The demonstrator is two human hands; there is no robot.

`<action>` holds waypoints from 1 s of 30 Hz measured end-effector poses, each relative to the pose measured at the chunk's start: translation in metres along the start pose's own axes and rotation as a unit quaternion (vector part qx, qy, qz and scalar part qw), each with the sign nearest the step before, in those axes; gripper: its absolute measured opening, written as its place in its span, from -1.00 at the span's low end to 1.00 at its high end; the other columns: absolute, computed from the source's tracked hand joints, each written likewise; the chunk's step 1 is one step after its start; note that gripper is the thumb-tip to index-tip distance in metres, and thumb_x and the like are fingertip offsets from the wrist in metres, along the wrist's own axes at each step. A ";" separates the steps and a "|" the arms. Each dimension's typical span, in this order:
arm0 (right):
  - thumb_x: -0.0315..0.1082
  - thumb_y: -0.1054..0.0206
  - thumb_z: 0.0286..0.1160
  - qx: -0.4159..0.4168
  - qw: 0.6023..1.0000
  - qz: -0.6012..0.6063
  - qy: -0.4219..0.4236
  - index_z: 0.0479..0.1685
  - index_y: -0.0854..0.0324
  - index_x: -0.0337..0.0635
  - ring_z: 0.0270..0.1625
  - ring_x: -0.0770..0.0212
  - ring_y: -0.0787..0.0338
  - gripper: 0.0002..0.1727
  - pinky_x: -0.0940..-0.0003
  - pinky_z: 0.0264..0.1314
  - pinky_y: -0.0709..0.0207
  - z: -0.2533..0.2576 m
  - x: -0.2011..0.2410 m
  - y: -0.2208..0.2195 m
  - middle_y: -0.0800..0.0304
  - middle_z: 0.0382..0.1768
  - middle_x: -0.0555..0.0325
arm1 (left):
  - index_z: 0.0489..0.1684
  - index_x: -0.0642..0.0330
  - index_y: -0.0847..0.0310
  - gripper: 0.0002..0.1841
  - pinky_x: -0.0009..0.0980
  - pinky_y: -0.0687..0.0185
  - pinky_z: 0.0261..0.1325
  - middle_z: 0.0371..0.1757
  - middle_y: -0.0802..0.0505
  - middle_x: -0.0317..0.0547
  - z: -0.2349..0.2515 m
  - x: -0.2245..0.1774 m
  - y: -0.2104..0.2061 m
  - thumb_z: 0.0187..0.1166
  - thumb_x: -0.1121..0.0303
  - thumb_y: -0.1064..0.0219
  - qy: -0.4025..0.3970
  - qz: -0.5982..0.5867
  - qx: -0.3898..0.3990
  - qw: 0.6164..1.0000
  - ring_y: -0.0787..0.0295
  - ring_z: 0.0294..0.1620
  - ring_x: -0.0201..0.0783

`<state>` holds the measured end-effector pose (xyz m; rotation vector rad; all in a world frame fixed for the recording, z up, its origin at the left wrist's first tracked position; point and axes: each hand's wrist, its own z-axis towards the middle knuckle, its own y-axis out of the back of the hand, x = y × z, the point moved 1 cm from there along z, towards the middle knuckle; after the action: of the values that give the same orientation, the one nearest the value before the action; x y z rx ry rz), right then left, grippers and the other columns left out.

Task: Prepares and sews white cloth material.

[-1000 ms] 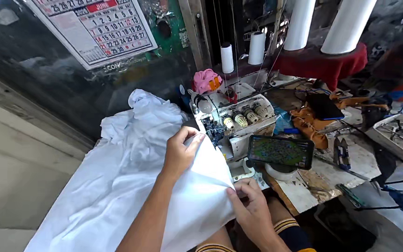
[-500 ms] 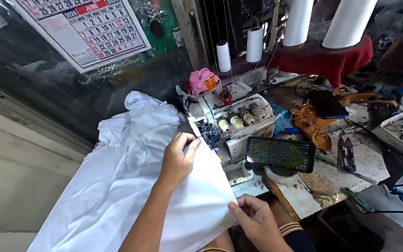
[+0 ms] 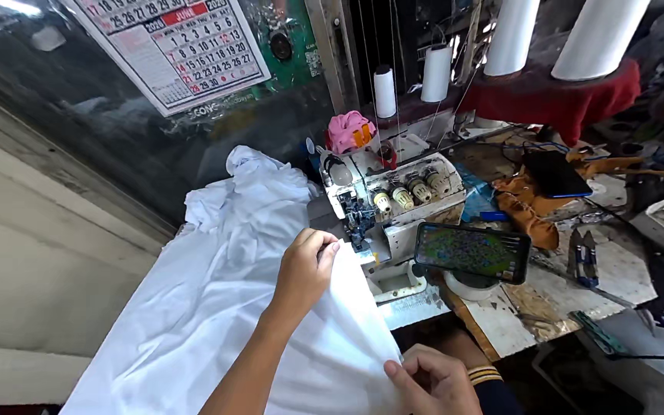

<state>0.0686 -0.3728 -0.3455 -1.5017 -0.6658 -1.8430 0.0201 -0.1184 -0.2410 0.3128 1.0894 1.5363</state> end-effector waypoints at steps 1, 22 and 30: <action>-0.28 -0.53 0.49 -0.005 1.000 -0.006 0.002 -0.52 -0.75 -0.21 -0.45 0.34 -0.72 -0.74 0.44 -0.47 -0.63 0.002 0.000 0.000 -0.79 -0.41 0.16 | -0.11 0.03 -0.79 -0.87 -0.38 -0.73 -0.12 -0.15 -0.76 -0.29 0.001 -0.002 -0.001 0.67 0.25 -0.36 -0.002 0.014 0.003 1.000 -0.73 -0.19 -0.41; -0.39 -0.35 0.66 0.085 0.988 0.127 -0.033 -0.14 -0.65 -0.28 -0.31 0.33 -0.76 -0.89 0.41 -0.24 -0.70 0.020 -0.001 0.005 -0.77 -0.27 0.14 | -0.29 -0.03 -0.81 -0.91 -0.28 -0.69 -0.28 -0.32 -0.77 -0.33 0.026 -0.006 0.010 0.59 0.27 -0.41 0.026 0.039 0.122 0.991 -0.71 -0.35 -0.37; -0.29 -0.36 0.67 0.003 0.994 0.087 -0.073 -0.09 -0.65 -0.24 -0.55 0.29 -0.75 -0.83 0.41 -0.51 -0.65 0.037 0.007 0.005 -0.80 -0.49 0.13 | -0.17 0.26 -0.78 -0.82 0.14 -0.71 0.05 -0.17 -0.83 0.09 0.037 -0.012 -0.018 0.58 0.33 -0.36 0.070 0.082 0.028 0.994 -0.81 -0.04 0.07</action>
<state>0.0949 -0.3503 -0.3305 -1.6469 -0.5884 -1.6118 0.0613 -0.1135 -0.2311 0.3452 1.2433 1.6961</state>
